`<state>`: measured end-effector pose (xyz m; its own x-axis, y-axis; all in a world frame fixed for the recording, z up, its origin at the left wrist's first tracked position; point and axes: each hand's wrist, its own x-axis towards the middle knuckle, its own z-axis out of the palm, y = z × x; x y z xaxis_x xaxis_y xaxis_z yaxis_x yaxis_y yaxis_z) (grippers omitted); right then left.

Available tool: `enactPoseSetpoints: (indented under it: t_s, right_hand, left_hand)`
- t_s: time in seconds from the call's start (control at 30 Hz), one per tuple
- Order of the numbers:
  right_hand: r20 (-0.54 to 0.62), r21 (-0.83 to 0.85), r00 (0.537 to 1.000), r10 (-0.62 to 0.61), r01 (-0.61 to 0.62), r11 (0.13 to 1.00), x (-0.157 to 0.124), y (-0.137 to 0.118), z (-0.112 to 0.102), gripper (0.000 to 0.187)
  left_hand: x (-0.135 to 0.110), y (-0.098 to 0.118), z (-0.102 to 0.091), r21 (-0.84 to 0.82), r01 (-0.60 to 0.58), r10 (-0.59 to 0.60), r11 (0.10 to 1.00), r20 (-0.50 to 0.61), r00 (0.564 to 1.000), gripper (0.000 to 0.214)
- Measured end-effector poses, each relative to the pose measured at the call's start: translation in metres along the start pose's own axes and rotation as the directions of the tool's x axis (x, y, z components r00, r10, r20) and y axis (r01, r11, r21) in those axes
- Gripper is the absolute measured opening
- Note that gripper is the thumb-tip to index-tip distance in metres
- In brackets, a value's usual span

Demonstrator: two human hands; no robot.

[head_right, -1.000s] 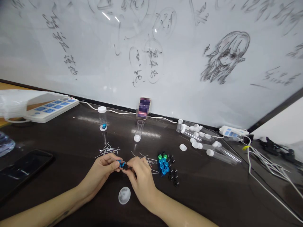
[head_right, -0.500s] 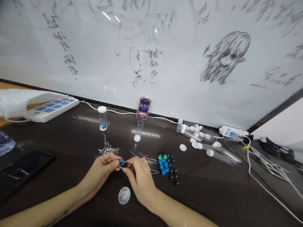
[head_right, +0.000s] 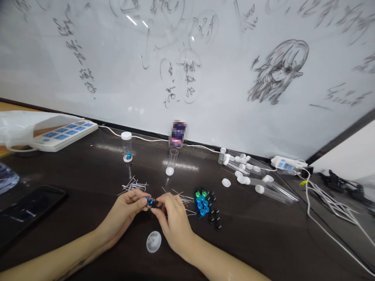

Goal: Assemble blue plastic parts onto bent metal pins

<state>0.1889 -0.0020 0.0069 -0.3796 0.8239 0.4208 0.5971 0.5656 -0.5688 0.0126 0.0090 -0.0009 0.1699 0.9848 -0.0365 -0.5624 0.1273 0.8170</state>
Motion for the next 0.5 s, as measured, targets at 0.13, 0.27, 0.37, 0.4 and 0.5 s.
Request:
enactPoseSetpoints:
  t_s: [0.13, 0.27, 0.37, 0.4, 0.5]
  right_hand:
    - [-0.023, 0.011, 1.0, 0.013, -0.013, 1.0, -0.0013, 0.0006, 0.0004, 0.014]
    - [0.014, 0.008, 0.999, 0.029, -0.029, 1.0, 0.0009, -0.0013, -0.0025, 0.013]
    - [0.028, 0.004, 0.999, 0.023, -0.023, 1.0, 0.0021, -0.0021, -0.0029, 0.017]
    - [0.024, 0.006, 0.999, 0.022, -0.022, 1.0, 0.0022, -0.0021, -0.0025, 0.014]
    - [0.012, 0.017, 1.0, 0.017, -0.017, 1.0, 0.0021, -0.0015, -0.0011, 0.003]
  left_hand:
    - [-0.0005, 0.0002, 0.0002, -0.01, 0.003, -0.003, 1.0, 0.01, 1.0, 0.009]
    - [-0.0008, 0.0004, 0.0008, -0.003, 0.013, -0.013, 1.0, 0.006, 1.0, 0.01]
    - [-0.0004, 0.0, 0.0004, -0.005, 0.013, -0.013, 1.0, -0.001, 1.0, 0.011]
    - [-0.0002, -0.0002, 0.0002, -0.005, 0.01, -0.01, 1.0, -0.004, 1.0, 0.011]
    - [0.0004, -0.0007, -0.0007, -0.003, -0.001, 0.001, 1.0, -0.012, 1.0, 0.01]
